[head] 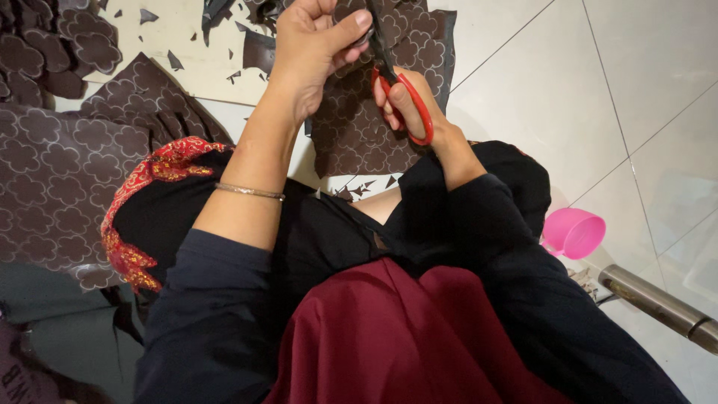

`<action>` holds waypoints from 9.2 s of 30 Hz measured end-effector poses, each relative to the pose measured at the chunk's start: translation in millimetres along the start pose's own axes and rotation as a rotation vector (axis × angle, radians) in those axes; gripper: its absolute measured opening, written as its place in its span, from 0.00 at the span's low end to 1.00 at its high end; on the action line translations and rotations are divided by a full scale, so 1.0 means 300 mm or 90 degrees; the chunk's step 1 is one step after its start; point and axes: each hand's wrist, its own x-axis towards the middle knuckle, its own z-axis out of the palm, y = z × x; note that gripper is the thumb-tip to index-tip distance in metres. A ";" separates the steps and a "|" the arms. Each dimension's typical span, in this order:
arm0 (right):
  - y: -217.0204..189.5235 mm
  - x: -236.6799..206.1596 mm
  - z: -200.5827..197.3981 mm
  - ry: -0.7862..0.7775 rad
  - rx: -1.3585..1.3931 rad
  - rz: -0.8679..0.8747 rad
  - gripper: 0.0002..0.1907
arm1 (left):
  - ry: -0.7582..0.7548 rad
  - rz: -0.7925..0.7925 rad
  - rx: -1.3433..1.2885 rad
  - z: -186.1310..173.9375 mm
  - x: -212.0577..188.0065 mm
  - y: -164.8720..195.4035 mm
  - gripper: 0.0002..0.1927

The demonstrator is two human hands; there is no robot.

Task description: The person sits on the floor and uses red-handled scissors to cut cloud-shaped pieces from a brown patterned fabric. They hold the fabric with the left hand and cut with the right, placing finished pieces to the side.

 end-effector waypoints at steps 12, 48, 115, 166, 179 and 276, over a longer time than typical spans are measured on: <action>0.003 -0.006 0.024 0.012 0.053 -0.017 0.44 | -0.026 -0.081 -0.109 0.007 0.000 -0.038 0.07; 0.094 0.024 -0.031 0.239 0.059 -0.014 0.15 | -0.137 -0.017 0.313 -0.023 -0.008 -0.046 0.08; 0.120 -0.001 0.011 0.127 -0.174 -0.031 0.32 | 0.112 0.179 0.055 -0.032 0.028 0.033 0.03; -0.005 -0.013 0.008 -0.110 0.055 -0.019 0.46 | 0.031 0.101 0.133 0.027 -0.006 -0.033 0.07; 0.030 -0.019 0.003 -0.066 0.057 0.003 0.44 | 0.049 0.071 0.100 0.041 -0.010 -0.044 0.10; 0.050 0.035 -0.031 0.221 0.156 0.017 0.09 | -0.019 -0.102 0.149 -0.017 0.021 -0.086 0.13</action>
